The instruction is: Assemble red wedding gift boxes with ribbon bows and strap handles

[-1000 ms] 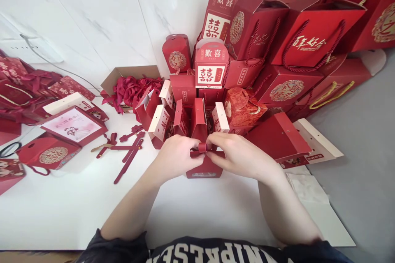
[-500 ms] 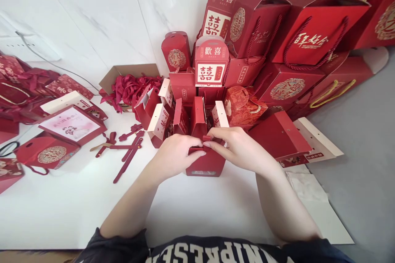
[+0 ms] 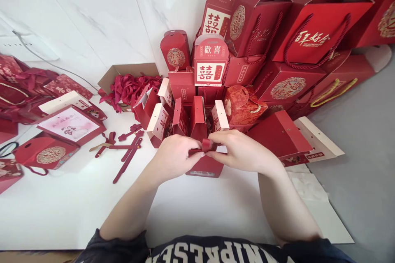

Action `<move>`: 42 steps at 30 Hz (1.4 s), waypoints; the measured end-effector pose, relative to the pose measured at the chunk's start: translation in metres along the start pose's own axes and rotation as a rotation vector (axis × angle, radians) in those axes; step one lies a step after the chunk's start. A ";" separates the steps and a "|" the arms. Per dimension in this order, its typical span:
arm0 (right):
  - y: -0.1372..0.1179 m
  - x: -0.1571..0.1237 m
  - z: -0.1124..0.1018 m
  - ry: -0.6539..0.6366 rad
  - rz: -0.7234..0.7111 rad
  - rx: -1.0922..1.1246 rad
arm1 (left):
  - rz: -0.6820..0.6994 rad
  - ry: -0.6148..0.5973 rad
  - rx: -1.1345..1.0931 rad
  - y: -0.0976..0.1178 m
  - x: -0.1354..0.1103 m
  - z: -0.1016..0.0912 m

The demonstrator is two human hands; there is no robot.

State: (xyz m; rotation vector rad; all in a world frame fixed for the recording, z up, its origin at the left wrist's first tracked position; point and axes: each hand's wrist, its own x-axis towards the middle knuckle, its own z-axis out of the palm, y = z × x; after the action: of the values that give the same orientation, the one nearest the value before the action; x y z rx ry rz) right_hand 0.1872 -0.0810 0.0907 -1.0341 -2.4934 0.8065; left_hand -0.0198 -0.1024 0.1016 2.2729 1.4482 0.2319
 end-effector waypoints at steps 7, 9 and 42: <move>0.001 0.006 0.011 0.033 0.054 -0.037 | 0.011 0.004 0.031 -0.003 0.002 0.000; 0.001 0.007 0.013 0.042 0.054 -0.034 | 0.004 0.013 0.046 -0.004 0.002 0.000; 0.001 0.005 0.008 0.037 0.005 -0.094 | 0.160 -0.007 0.121 -0.010 -0.003 -0.008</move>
State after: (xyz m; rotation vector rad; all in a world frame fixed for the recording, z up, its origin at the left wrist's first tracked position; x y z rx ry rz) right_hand 0.1802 -0.0796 0.0840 -1.0762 -2.5193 0.6707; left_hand -0.0315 -0.0992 0.1043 2.4877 1.3102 0.1892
